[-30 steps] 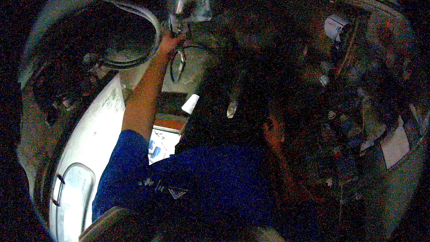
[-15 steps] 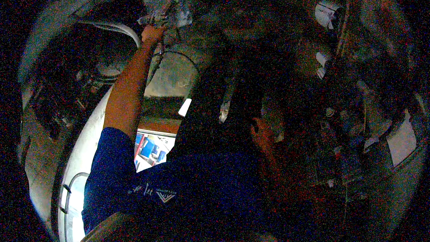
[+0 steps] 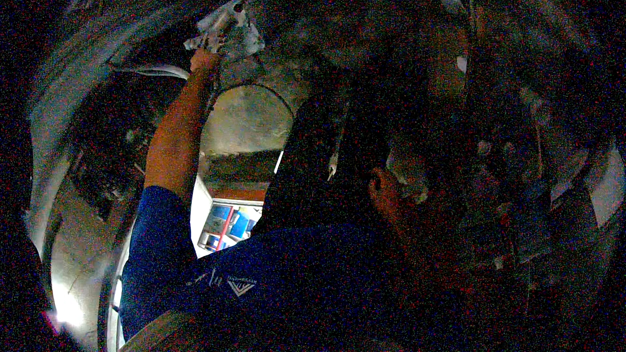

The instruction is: The person uses a spray gun to apply paint to a car covered with blue protective sheeting in a workshop. They adjust the masking, spray the surface, and later refill the spray gun cup with paint from a can.

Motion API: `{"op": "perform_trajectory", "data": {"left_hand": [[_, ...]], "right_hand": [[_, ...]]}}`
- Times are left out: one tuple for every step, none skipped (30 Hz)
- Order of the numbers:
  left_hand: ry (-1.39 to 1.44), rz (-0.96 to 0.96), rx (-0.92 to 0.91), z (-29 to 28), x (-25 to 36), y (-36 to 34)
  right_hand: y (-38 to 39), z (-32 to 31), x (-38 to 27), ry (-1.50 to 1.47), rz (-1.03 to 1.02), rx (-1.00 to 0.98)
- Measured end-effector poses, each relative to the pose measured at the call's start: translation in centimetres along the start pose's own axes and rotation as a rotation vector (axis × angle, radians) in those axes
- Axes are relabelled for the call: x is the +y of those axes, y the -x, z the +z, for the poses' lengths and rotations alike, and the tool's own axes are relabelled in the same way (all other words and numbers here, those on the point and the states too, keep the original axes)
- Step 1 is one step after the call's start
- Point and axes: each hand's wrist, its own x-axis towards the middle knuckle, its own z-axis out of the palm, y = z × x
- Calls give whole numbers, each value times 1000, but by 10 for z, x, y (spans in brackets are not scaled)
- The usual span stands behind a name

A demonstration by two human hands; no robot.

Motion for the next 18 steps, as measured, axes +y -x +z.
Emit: {"op": "perform_trajectory", "data": {"left_hand": [[1,-7,0,-2,1,2],[2,-14,0,-4,1,4],[-10,-7,-9,-5,-1,5],[-22,2,-17,-5,-3,6],[-34,12,-26,-4,-3,7],[-21,-18,-33,-4,-3,7],[-9,-46,-43,-3,-1,8],[4,-77,-52,-4,-1,8],[0,-72,-54,-5,-2,8],[-2,-67,-54,-5,-2,9],[-5,-63,-55,-5,-2,9],[-7,-58,-56,-5,-2,8],[-13,-57,-47,-3,-4,5],[-19,-57,-38,3,-8,-1],[-25,-56,-29,7,-12,-6],[-29,-51,-42,14,-15,-13],[-32,-47,-50,17,-18,-18],[-35,-44,-58,20,-22,-22]], "right_hand": [[-1,0,6,-21,-11,-2],[-3,1,14,-41,-22,-4],[-4,3,20,-62,-34,-6],[-5,-3,17,-114,21,-42],[-7,-12,9,-165,76,-78],[-7,-13,12,-168,73,-76],[-6,-12,15,-172,73,-72],[-6,-3,25,-126,15,-32],[-5,5,36,-78,-43,8],[-6,6,38,-77,-71,37],[-6,7,39,-75,-99,66],[-7,9,41,-72,-127,94],[-8,9,42,-96,-124,90],[-9,9,43,-119,-121,86],[-10,9,44,-142,-119,81],[-11,5,40,-151,-81,57],[-12,-4,33,-163,-49,33],[-13,-8,29,-174,-17,9]]}}
